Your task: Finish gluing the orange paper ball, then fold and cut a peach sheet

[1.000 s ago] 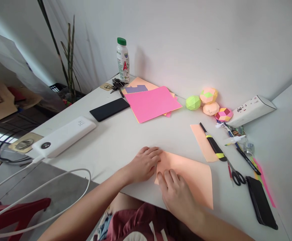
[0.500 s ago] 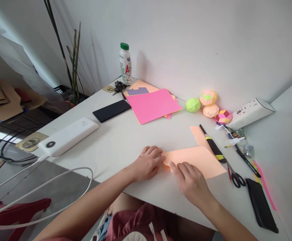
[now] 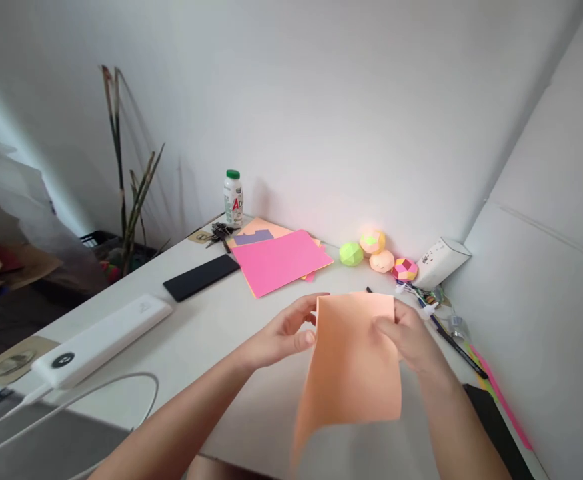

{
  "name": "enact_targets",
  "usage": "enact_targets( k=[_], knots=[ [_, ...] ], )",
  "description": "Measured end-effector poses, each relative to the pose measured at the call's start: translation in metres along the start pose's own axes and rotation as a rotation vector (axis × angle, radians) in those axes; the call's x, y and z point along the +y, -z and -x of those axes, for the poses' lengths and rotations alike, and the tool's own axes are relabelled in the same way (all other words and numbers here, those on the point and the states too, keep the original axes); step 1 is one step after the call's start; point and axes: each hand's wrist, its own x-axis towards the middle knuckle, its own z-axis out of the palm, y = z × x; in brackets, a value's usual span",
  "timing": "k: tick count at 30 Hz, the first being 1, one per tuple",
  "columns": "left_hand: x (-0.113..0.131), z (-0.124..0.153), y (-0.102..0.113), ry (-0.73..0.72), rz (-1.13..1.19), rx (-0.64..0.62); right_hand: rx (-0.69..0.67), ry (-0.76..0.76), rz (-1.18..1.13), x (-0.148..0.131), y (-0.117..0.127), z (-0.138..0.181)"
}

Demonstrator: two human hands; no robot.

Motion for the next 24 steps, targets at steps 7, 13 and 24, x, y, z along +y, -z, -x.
enact_targets(
  k=[7, 13, 24],
  knots=[
    [-0.012, -0.017, -0.017, 0.229, 0.156, 0.298, -0.107, 0.105, -0.103, 0.02, -0.014, -0.016],
    [-0.024, -0.007, -0.02, 0.291, 0.145, 0.381, -0.115, 0.123, -0.025, 0.024, -0.015, -0.017],
    [-0.036, 0.003, -0.025, 0.334, 0.143, 0.324, -0.167, 0.148, 0.168, 0.015, -0.02, 0.001]
  ],
)
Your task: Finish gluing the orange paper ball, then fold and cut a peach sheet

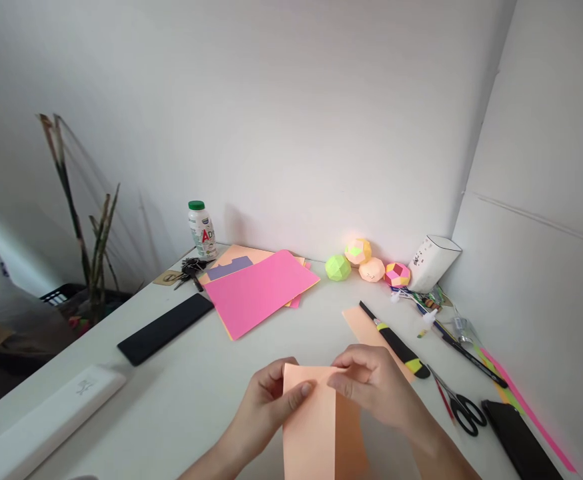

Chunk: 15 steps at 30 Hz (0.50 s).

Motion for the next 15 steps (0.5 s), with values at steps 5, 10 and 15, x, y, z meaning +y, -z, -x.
enact_targets(
  k=[5, 10, 15],
  knots=[
    [-0.0016, 0.0033, 0.0011, -0.076, -0.038, 0.012, -0.005, -0.014, -0.019, -0.004, -0.0031, 0.0018],
    [-0.0001, 0.0061, 0.0024, -0.135, -0.119, 0.106, -0.021, -0.063, -0.051, -0.0038, -0.0042, 0.001],
    [0.0044, 0.0088, 0.0021, -0.125, -0.144, 0.127, -0.035, -0.071, -0.067, -0.0042, -0.0048, 0.0013]
  ],
)
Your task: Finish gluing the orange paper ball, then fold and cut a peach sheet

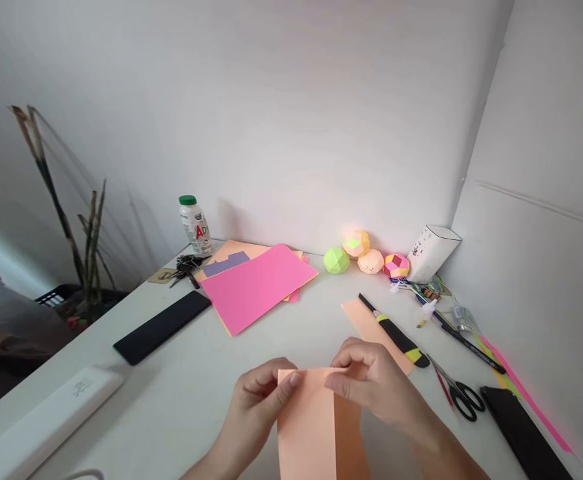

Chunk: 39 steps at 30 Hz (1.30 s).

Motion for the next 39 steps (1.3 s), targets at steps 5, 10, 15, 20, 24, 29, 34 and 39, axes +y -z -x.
enact_targets(
  k=[5, 10, 15, 20, 24, 29, 34, 39],
  knots=[
    [0.0, 0.0, 0.001, 0.014, -0.02, 0.007, 0.0, -0.008, 0.002, -0.001, 0.0, 0.002],
    [-0.001, 0.0, 0.0, 0.013, -0.031, 0.038, 0.006, -0.008, 0.006, -0.001, 0.0, 0.001],
    [0.004, 0.0, -0.002, 0.015, -0.043, 0.046, 0.014, 0.017, 0.026, 0.001, -0.001, 0.0],
    [0.005, 0.001, -0.003, 0.016, -0.05, 0.051, 0.023, 0.061, 0.042, 0.002, -0.002, 0.0],
    [0.005, 0.001, -0.003, -0.006, -0.067, 0.053, 0.027, 0.12, 0.069, 0.004, -0.001, -0.001],
    [0.003, 0.002, -0.002, -0.07, -0.111, 0.058, 0.041, 0.252, 0.103, 0.002, 0.0, 0.0],
    [0.004, 0.003, -0.001, -0.186, -0.163, 0.043, 0.059, 0.401, 0.161, -0.006, -0.002, 0.01],
    [0.012, 0.002, -0.001, -0.115, -0.038, -0.042, 0.021, 0.467, 0.14, -0.014, -0.006, 0.019]
  ],
)
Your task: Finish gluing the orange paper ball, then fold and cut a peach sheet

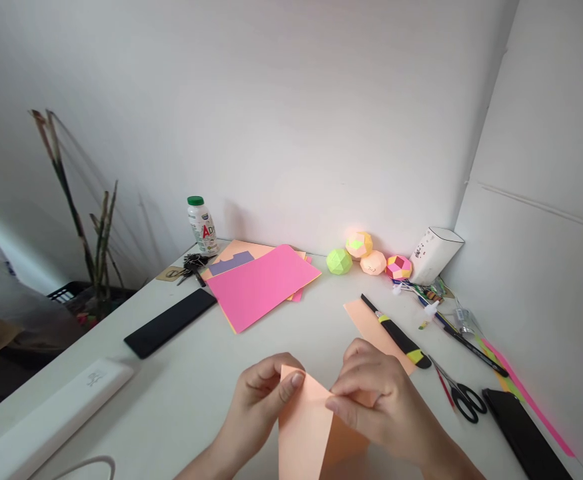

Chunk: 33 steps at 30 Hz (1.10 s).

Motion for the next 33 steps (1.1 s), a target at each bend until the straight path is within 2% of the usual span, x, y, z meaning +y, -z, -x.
enact_targets(
  k=[10, 15, 17, 20, 23, 25, 28, 30, 33],
  knots=[
    [0.006, -0.008, -0.004, 0.135, 0.196, -0.118, -0.195, -0.2, -0.17, -0.008, 0.007, 0.005],
    [0.001, -0.011, -0.005, 0.167, 0.276, -0.127, -0.19, -0.281, -0.266, 0.0, 0.013, -0.002],
    [-0.002, -0.012, -0.004, 0.14, 0.222, -0.049, -0.177, -0.349, -0.409, 0.006, 0.014, -0.005],
    [-0.007, -0.016, 0.001, 0.058, 0.124, 0.211, -0.141, -0.398, -0.642, 0.012, 0.012, -0.009],
    [-0.01, -0.02, 0.007, 0.017, 0.138, 0.478, -0.187, -0.371, -0.677, 0.012, 0.002, -0.013],
    [-0.01, -0.023, 0.011, 0.007, 0.162, 0.6, -0.252, -0.362, -0.627, 0.012, -0.006, -0.014],
    [-0.008, -0.027, 0.019, -0.008, 0.169, 0.702, -0.294, -0.403, -0.561, 0.016, -0.015, -0.015],
    [-0.007, -0.031, 0.023, -0.02, 0.183, 0.734, -0.357, -0.43, -0.597, 0.024, -0.019, -0.015],
    [-0.003, -0.034, 0.028, -0.059, 0.261, 0.701, -0.509, -0.446, -0.704, 0.041, -0.025, -0.017]
  ],
)
